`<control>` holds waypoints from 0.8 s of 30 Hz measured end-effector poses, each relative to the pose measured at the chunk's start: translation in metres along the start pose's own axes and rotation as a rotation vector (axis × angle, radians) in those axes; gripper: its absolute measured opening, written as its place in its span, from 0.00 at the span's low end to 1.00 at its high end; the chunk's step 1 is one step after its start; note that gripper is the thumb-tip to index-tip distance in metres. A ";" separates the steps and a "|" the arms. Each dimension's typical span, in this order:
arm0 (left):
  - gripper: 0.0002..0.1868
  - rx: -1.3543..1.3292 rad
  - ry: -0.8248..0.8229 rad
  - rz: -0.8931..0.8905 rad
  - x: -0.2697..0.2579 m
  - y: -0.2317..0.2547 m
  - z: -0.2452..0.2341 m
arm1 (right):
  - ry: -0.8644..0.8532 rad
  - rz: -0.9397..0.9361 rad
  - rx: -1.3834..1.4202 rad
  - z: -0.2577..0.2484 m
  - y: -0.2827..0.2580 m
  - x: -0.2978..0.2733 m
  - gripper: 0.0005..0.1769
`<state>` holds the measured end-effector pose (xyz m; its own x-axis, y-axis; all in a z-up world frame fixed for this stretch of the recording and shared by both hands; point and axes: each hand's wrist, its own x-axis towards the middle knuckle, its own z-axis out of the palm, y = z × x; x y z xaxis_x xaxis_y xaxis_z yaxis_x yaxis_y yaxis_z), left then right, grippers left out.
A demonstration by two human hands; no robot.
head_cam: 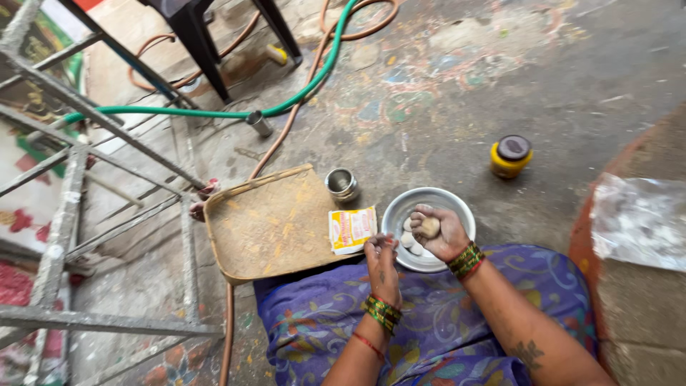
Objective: The person rolls small pieces of a white clay-like material into balls by hand and places them in a bowl. They also handle a winnowing basket and a small packet on the floor.
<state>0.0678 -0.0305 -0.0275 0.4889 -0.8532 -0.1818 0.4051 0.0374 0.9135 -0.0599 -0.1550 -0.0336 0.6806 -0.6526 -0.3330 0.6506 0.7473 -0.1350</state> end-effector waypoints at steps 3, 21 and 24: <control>0.21 0.118 0.110 0.061 0.023 -0.004 0.003 | -0.007 -0.017 0.018 -0.034 0.005 0.012 0.08; 0.26 -0.029 0.018 -0.035 0.086 -0.034 0.066 | 0.123 -0.166 -0.123 -0.070 -0.025 0.042 0.04; 0.30 -0.383 -0.110 -0.222 0.089 -0.033 0.070 | -0.590 -0.071 0.115 -0.086 -0.022 0.042 0.19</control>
<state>0.0442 -0.1440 -0.0487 0.2813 -0.9116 -0.2997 0.7578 0.0194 0.6523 -0.0750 -0.1883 -0.1250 0.6847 -0.6840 0.2516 0.7111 0.7027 -0.0250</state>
